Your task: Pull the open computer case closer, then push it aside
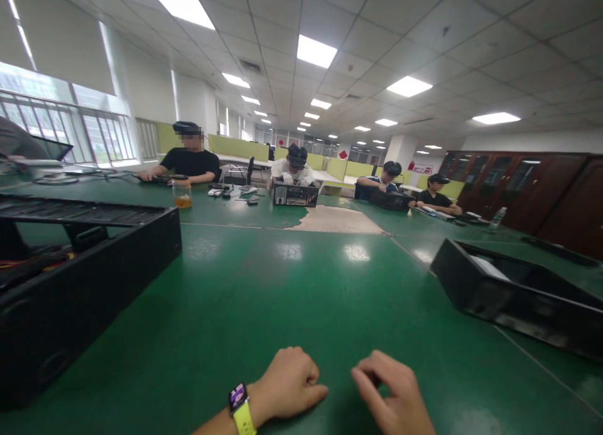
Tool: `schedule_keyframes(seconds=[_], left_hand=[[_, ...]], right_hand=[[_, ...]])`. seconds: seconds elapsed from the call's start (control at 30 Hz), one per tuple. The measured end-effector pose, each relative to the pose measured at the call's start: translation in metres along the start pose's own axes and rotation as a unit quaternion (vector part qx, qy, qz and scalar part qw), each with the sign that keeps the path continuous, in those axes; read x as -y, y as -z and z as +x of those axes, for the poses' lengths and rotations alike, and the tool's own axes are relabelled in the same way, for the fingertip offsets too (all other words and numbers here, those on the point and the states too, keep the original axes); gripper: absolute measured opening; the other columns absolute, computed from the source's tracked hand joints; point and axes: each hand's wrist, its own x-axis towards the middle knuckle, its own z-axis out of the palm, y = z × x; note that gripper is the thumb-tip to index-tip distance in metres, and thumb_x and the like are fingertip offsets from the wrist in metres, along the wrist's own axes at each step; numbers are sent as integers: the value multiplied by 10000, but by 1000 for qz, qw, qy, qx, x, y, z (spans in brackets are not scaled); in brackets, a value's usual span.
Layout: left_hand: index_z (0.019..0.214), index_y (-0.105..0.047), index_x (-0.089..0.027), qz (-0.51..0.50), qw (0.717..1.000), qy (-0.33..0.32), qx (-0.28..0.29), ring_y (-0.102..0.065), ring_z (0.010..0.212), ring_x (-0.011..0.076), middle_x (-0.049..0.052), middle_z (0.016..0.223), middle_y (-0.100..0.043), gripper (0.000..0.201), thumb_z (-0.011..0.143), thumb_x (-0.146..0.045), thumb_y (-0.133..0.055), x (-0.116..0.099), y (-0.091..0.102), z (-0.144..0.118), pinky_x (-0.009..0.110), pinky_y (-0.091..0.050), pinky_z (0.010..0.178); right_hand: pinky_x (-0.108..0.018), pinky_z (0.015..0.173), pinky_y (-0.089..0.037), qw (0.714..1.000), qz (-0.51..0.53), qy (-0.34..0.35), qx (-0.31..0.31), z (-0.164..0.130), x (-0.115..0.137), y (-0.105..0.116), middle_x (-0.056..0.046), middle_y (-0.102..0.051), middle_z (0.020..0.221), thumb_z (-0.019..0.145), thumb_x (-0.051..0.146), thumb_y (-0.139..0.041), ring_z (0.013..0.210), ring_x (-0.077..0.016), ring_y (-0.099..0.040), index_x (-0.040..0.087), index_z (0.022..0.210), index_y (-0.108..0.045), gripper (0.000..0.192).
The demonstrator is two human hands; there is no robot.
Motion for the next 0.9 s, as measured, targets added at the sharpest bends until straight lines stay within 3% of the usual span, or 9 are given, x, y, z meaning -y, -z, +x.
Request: schedule_keyframes(seconds=[0.1,0.17,0.27,0.37,0.47,0.6,0.73,0.8,0.9], left_hand=[[484,-345,-165,-39,999,15,-21,-238,456,84,-60,461,-227,428,789,-395,-538,4,7,3,272,-162,494],[488,-332,-166,-65,996,31,-59,-274,474,82,-59,472,-248,455,823,-421,-503,7,13,5,267,-172,495],[501,-321,-171,-98,988,29,-116,-287,509,85,-57,498,-265,483,853,-469,-462,9,23,3,263,-180,502],[500,-306,-174,-114,984,20,-137,-265,518,85,-56,511,-248,505,854,-500,-461,9,37,-6,264,-173,505],[499,-313,-174,-119,982,3,-147,-267,515,84,-56,505,-252,507,850,-502,-476,4,63,-16,264,-171,507],[497,-312,-171,-96,978,-42,-177,-276,508,80,-53,499,-263,505,852,-487,-484,-15,121,-12,256,-177,499],[488,-378,-156,6,976,-91,-197,-288,493,77,-44,495,-290,498,864,-467,-474,-54,170,26,254,-184,499],[536,-504,-146,93,978,-92,-165,-375,506,98,-20,510,-394,452,867,-453,-476,-76,175,55,258,-236,513],[693,-658,-132,180,978,-65,-77,-552,637,201,79,660,-596,233,767,-349,-617,-96,156,96,303,-361,575]], right_hand=[[-353,870,-422,955,-163,33,-246,10,-6,42,-104,-654,930,869,318,-528,935,-229,-580,188,882,-647,177],[-487,1017,-310,901,-313,-15,-301,34,-19,60,-199,-550,1244,868,391,-515,1213,-334,-436,118,1138,-599,394],[-541,1050,-237,864,-444,-139,-193,78,-38,68,-272,-374,1412,883,448,-465,1334,-382,-284,16,1346,-417,635],[-469,878,-413,867,-433,-242,-38,108,-50,64,-248,-625,1100,913,489,-383,1065,-342,-576,58,1145,-600,535],[-397,673,-459,870,-411,-271,2,116,-53,66,-183,-679,817,912,571,-315,781,-304,-662,122,905,-685,582],[-360,622,-448,875,-407,-261,30,99,-41,73,-141,-693,800,894,627,-301,777,-296,-669,192,906,-698,589],[-329,578,-428,896,-396,-198,47,44,-6,73,-87,-700,753,883,644,-311,720,-280,-666,262,928,-699,546],[-309,599,-432,930,-336,-136,56,13,16,77,-71,-714,807,880,634,-340,735,-255,-666,285,960,-701,509],[-251,638,-439,970,-186,-33,154,-5,42,94,-30,-723,927,903,560,-374,784,-199,-660,318,1036,-695,423]])
